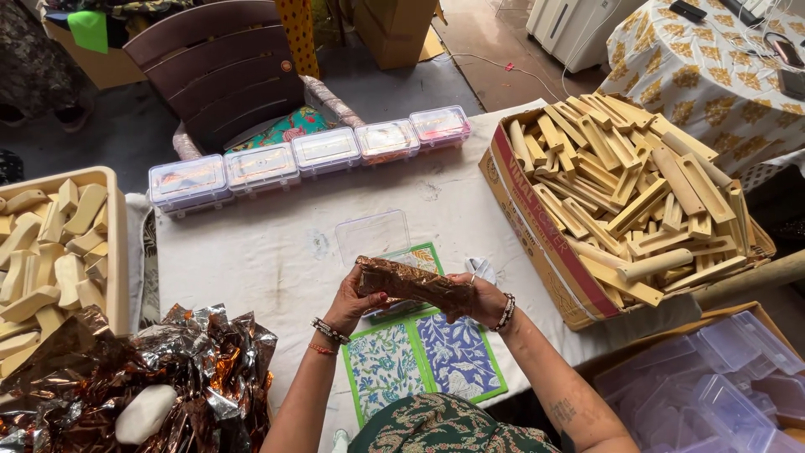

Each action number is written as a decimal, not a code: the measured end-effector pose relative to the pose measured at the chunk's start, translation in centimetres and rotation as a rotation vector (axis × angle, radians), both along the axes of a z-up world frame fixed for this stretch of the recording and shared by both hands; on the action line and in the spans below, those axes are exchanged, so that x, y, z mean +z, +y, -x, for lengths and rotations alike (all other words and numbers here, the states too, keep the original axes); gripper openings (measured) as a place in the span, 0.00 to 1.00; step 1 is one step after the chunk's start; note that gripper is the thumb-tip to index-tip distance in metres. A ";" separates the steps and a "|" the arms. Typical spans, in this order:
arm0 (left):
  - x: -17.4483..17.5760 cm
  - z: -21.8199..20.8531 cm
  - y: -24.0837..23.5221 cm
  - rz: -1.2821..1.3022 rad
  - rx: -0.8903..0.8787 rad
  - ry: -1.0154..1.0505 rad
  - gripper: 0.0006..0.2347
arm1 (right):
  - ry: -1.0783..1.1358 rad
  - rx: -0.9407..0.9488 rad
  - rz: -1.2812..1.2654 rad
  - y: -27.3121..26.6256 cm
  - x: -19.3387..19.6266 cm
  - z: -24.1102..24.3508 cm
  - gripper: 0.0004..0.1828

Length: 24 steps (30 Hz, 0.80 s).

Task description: Wrapping wooden sticks in metallic foil and placing them into plastic boxes for packaging.

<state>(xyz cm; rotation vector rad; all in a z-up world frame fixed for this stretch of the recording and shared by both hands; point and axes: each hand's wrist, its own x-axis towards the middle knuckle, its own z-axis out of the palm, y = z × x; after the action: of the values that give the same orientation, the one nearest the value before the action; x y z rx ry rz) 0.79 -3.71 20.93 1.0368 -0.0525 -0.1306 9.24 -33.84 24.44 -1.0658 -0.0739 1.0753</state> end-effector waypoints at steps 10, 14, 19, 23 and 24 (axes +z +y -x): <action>-0.7 0.1 -0.2 -0.083 0.291 0.092 0.18 | -0.372 -0.071 0.229 1.7 1.6 0.8 0.39; -1.0 -0.1 -0.4 -0.098 0.324 0.092 0.18 | -0.384 -0.108 0.138 1.6 0.5 0.8 0.38; -3.8 -1.0 0.2 -0.286 0.408 0.042 0.17 | -0.472 -0.089 0.119 1.6 -0.9 0.3 0.30; -2.0 -0.4 0.2 -0.309 0.384 0.093 0.18 | -0.432 -0.129 0.140 1.7 -1.7 -0.2 0.26; -2.8 -0.5 0.3 -0.206 0.334 0.052 0.18 | -0.409 -0.142 0.162 1.7 -1.8 -0.3 0.24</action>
<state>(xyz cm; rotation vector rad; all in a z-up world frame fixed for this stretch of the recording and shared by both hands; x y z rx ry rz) 1.26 -3.37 18.12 1.2321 0.1845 0.1434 9.54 -32.14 22.63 -1.4054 -0.2384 0.7330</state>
